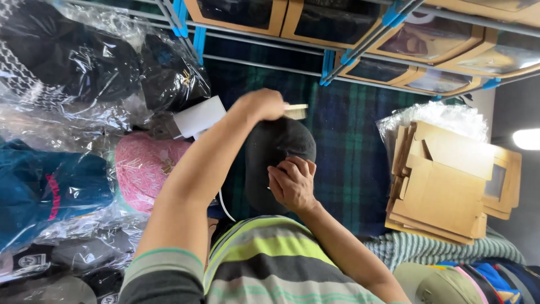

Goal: Cleaning a black baseball cap using a wooden brush to remove dust and lint in a warehouse setting.

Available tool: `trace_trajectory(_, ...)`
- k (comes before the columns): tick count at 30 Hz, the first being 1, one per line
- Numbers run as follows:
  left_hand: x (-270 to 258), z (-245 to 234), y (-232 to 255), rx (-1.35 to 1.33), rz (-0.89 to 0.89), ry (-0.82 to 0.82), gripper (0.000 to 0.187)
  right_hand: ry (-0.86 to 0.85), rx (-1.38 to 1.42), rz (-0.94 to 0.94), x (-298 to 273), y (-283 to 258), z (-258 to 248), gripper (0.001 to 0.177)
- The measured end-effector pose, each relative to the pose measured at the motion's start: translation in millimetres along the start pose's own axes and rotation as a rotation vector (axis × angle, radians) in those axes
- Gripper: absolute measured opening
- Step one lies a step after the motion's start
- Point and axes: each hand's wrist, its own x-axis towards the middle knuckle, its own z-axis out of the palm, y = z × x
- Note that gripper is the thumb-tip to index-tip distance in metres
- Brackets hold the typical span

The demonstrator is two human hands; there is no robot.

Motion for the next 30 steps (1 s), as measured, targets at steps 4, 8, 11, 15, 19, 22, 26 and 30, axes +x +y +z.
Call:
trace_trajectory(4,9.3,18.6,-49.9,0.205,-0.006,-0.209,0.032,0.043,0.030,-0.047,1.1,4.7,5.2,0.010)
trace_trajectory(8,-70.8,-2.2,-28.8,-0.111,-0.026,0.163,0.045,0.008,0.032,0.019,-5.1,2.7,2.4,0.011)
trace_trajectory(11,-129.3,-6.0,-5.0,-0.222,0.245,0.414,0.041,0.007,0.017,0.006,-7.8,7.6,6.9,0.010)
trace_trajectory(15,-128.0,33.3,-23.1,-0.182,0.426,0.626,0.033,-0.013,0.014,-0.022,-4.3,8.5,4.1,0.012)
trace_trajectory(19,-109.9,42.3,-62.1,-0.448,0.103,0.325,0.054,-0.007,0.018,-0.013,-13.0,11.5,7.9,0.012)
trace_trajectory(22,-84.9,75.5,-98.8,-0.340,-0.237,0.121,0.044,0.090,0.042,-0.053,-7.8,7.4,12.3,0.017)
trace_trajectory(26,-125.8,24.4,-49.8,-0.326,0.024,0.467,0.041,0.084,0.029,-0.049,1.8,7.1,9.6,0.012)
trace_trajectory(30,-149.2,25.7,-5.6,-0.229,0.246,0.593,0.042,0.077,0.013,-0.058,3.4,3.7,6.3,0.008)
